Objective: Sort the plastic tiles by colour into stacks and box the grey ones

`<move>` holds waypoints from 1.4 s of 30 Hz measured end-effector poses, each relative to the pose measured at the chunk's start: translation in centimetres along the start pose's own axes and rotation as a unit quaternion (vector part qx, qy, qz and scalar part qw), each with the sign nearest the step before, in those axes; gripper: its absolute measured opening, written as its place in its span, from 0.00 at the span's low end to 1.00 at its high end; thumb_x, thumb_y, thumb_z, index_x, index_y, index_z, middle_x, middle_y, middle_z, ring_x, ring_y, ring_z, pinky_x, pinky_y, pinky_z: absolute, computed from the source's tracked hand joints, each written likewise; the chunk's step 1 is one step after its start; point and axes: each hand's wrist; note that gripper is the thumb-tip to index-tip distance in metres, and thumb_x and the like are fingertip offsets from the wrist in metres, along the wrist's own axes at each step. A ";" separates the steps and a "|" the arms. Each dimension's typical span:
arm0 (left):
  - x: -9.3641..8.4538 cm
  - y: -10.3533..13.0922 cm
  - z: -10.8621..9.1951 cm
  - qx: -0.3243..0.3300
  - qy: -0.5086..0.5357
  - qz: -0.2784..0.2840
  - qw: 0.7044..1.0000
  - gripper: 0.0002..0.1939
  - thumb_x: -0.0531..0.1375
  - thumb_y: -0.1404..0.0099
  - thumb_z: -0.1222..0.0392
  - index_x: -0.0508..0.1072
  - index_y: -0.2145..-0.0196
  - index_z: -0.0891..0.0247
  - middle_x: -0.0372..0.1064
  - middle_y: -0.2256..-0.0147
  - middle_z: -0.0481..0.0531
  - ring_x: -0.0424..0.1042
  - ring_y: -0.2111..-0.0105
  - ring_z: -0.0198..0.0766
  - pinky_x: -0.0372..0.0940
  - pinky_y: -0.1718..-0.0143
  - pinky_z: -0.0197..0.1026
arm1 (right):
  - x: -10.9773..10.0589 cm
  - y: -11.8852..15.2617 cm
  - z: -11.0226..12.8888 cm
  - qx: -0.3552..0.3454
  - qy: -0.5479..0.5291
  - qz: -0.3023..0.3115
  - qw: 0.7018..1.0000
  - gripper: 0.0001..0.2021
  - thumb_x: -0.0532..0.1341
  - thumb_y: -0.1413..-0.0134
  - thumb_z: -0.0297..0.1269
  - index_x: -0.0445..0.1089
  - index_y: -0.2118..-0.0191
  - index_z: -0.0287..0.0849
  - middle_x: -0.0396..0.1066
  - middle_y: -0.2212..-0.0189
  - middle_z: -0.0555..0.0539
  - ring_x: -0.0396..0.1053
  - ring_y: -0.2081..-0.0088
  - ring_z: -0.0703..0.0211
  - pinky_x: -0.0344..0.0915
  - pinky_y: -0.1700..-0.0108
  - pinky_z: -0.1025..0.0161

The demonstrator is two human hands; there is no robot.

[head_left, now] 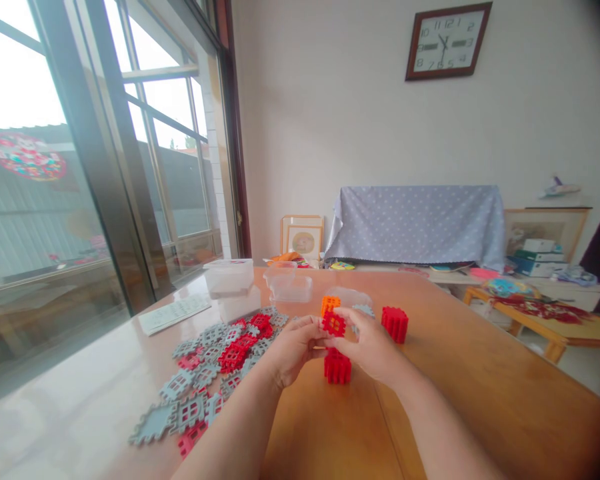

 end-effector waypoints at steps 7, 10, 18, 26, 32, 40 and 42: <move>-0.4 -0.3 0.2 0.018 -0.129 -0.109 0.986 0.09 0.64 0.45 0.57 0.70 0.67 0.62 0.78 0.65 0.56 0.74 0.69 0.37 0.61 0.67 0.38 | -1.4 0.8 -2.0 0.063 -0.020 0.120 0.991 0.32 0.69 0.55 0.35 0.70 0.41 0.49 0.73 0.44 0.43 0.70 0.43 0.45 0.63 0.39 0.46; -0.4 -0.3 0.3 0.014 -0.147 -0.107 0.983 0.10 0.65 0.44 0.56 0.70 0.67 0.62 0.78 0.65 0.56 0.74 0.69 0.37 0.61 0.66 0.38 | -1.4 1.1 -2.1 0.063 -0.018 0.134 0.989 0.33 0.70 0.57 0.35 0.70 0.41 0.49 0.73 0.44 0.43 0.70 0.43 0.44 0.62 0.39 0.45; -0.7 -0.4 0.4 0.007 -0.183 -0.115 0.976 0.07 0.63 0.44 0.59 0.70 0.68 0.62 0.78 0.64 0.55 0.74 0.70 0.36 0.61 0.67 0.37 | -1.4 1.3 -1.8 0.071 0.014 0.135 0.988 0.32 0.71 0.59 0.35 0.73 0.43 0.51 0.74 0.45 0.43 0.69 0.44 0.42 0.63 0.40 0.45; -0.6 -0.1 0.2 0.000 -0.224 -0.123 0.967 0.05 0.59 0.44 0.62 0.69 0.68 0.61 0.77 0.67 0.54 0.72 0.74 0.34 0.58 0.72 0.35 | -1.8 1.3 -1.8 0.075 0.019 0.143 0.987 0.32 0.71 0.59 0.35 0.73 0.42 0.49 0.73 0.43 0.42 0.69 0.42 0.41 0.62 0.39 0.46; -0.9 -0.3 0.7 -0.013 -0.270 -0.071 0.960 0.03 0.58 0.45 0.61 0.68 0.71 0.61 0.73 0.75 0.50 0.70 0.78 0.35 0.59 0.74 0.36 | -1.8 1.2 -2.1 0.072 -0.015 0.170 0.983 0.30 0.68 0.56 0.32 0.72 0.43 0.47 0.74 0.44 0.42 0.71 0.42 0.44 0.63 0.39 0.47; -0.6 -0.2 0.8 -0.023 -0.275 -0.035 0.961 0.05 0.56 0.48 0.64 0.68 0.70 0.63 0.71 0.77 0.48 0.69 0.78 0.33 0.61 0.74 0.35 | -1.8 1.0 -1.8 0.074 -0.013 0.198 0.977 0.30 0.65 0.55 0.30 0.71 0.42 0.45 0.72 0.41 0.41 0.69 0.40 0.45 0.61 0.37 0.49; -0.5 -0.1 0.7 -0.028 -0.270 -0.033 0.962 0.05 0.56 0.48 0.64 0.68 0.69 0.63 0.72 0.76 0.48 0.69 0.78 0.33 0.62 0.74 0.35 | -1.8 1.0 -1.9 0.072 -0.010 0.197 0.978 0.30 0.65 0.55 0.30 0.71 0.41 0.45 0.72 0.41 0.42 0.68 0.40 0.44 0.61 0.37 0.48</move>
Point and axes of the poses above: each hand's wrist, its own y-axis away from the middle knuckle, its own x-axis out of the palm, z = x × y
